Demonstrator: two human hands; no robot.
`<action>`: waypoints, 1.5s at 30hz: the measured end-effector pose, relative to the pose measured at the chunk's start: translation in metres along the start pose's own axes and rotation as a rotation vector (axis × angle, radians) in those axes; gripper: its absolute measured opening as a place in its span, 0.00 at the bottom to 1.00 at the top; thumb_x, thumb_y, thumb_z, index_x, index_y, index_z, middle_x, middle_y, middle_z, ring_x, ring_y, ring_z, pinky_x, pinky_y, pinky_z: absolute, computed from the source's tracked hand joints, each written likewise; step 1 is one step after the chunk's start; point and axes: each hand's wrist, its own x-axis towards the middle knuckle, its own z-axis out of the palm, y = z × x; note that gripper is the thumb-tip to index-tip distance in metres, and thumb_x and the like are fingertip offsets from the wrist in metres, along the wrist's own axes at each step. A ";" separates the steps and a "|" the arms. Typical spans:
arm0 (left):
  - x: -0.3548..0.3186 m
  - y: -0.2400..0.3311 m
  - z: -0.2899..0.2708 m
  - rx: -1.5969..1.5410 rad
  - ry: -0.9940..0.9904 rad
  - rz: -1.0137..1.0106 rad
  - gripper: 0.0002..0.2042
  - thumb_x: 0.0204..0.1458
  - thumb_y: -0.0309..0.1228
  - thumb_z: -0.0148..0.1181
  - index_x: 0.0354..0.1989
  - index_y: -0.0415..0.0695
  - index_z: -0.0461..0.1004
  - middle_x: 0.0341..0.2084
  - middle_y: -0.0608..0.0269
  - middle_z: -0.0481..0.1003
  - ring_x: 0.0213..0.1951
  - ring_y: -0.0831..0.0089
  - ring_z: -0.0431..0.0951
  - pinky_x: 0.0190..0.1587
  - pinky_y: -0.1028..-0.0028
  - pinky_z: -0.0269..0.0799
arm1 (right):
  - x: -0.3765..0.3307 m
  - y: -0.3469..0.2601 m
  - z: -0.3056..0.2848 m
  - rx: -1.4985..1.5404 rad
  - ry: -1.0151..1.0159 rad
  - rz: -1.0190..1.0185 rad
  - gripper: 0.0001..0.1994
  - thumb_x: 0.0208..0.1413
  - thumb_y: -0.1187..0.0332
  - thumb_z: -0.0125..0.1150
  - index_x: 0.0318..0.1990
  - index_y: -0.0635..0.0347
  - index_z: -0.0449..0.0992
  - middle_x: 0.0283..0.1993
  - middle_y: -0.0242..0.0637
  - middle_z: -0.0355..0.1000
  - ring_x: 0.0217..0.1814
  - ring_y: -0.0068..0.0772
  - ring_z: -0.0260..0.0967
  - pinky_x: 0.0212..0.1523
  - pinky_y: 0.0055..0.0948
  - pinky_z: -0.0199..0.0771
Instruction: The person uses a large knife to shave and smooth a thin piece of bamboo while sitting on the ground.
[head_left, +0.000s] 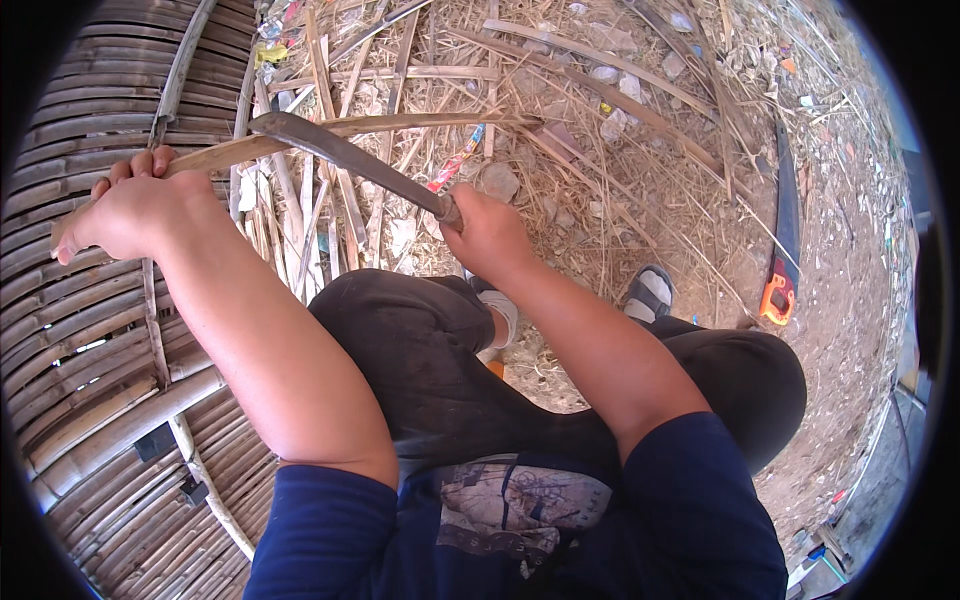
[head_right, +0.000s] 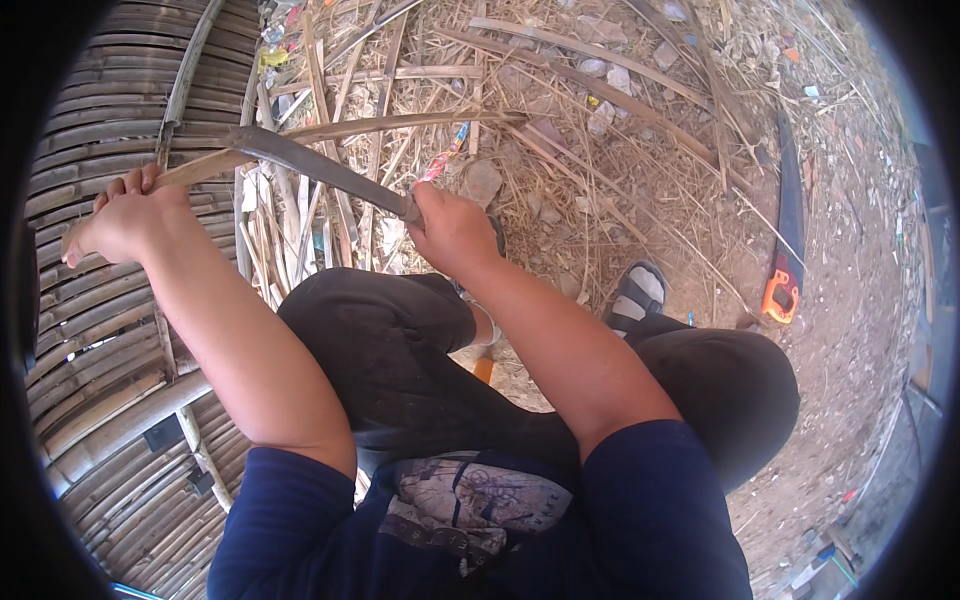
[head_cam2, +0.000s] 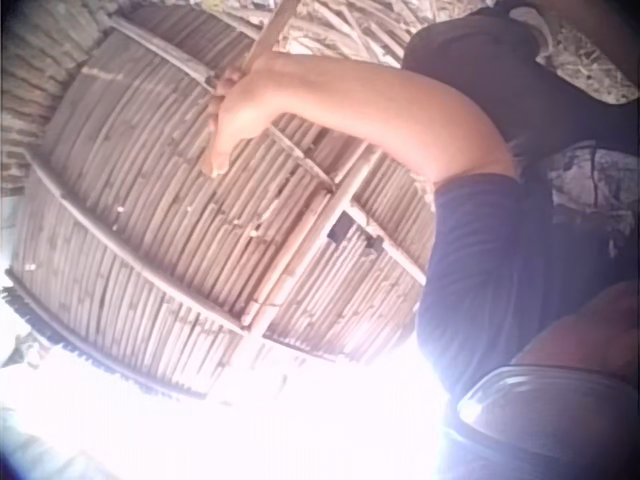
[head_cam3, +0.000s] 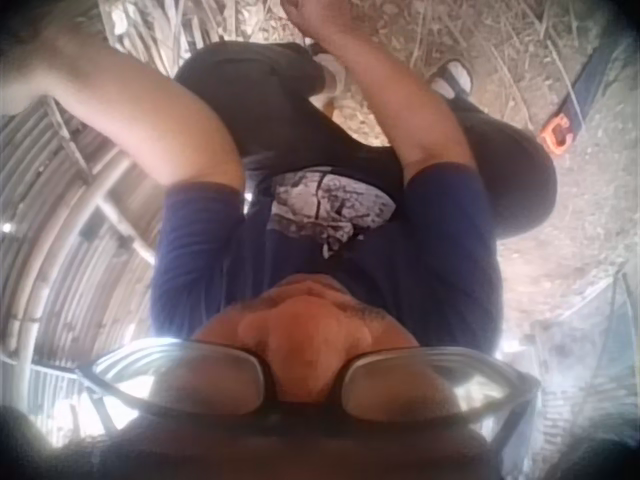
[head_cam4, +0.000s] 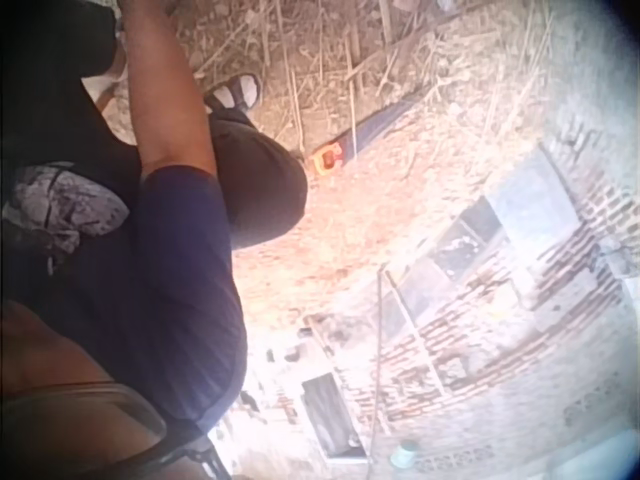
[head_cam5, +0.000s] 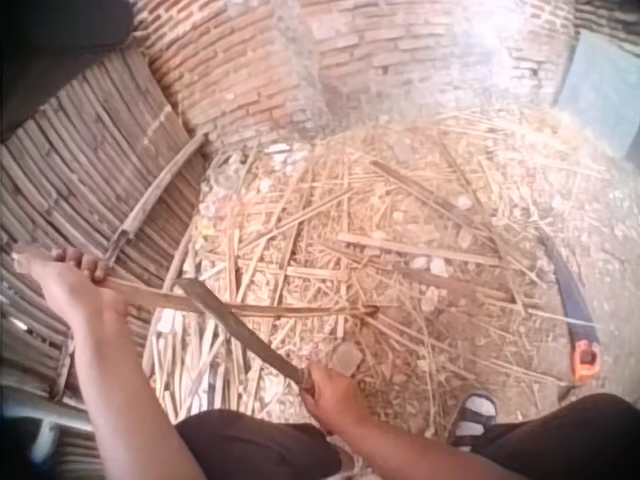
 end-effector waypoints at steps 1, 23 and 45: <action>0.001 0.000 -0.001 0.000 0.004 -0.007 0.35 0.62 0.69 0.22 0.32 0.45 0.59 0.22 0.64 0.62 0.22 0.69 0.52 0.24 0.70 0.55 | -0.002 0.007 0.004 -0.009 -0.003 0.087 0.17 0.52 0.65 0.64 0.48 0.61 0.72 0.38 0.55 0.78 0.44 0.60 0.77 0.45 0.51 0.76; 0.017 -0.012 0.000 0.041 0.022 -0.020 0.35 0.62 0.68 0.21 0.31 0.45 0.59 0.21 0.65 0.61 0.22 0.70 0.51 0.24 0.71 0.52 | -0.016 0.068 0.017 0.313 0.086 0.454 0.19 0.50 0.65 0.63 0.49 0.66 0.75 0.38 0.56 0.79 0.42 0.60 0.78 0.46 0.46 0.77; 0.059 -0.030 -0.032 0.081 0.142 -0.103 0.36 0.61 0.71 0.22 0.32 0.45 0.59 0.22 0.62 0.61 0.22 0.68 0.50 0.23 0.70 0.53 | -0.010 0.084 -0.006 -0.199 -0.098 0.540 0.19 0.53 0.64 0.63 0.50 0.65 0.73 0.39 0.58 0.78 0.46 0.60 0.77 0.49 0.51 0.77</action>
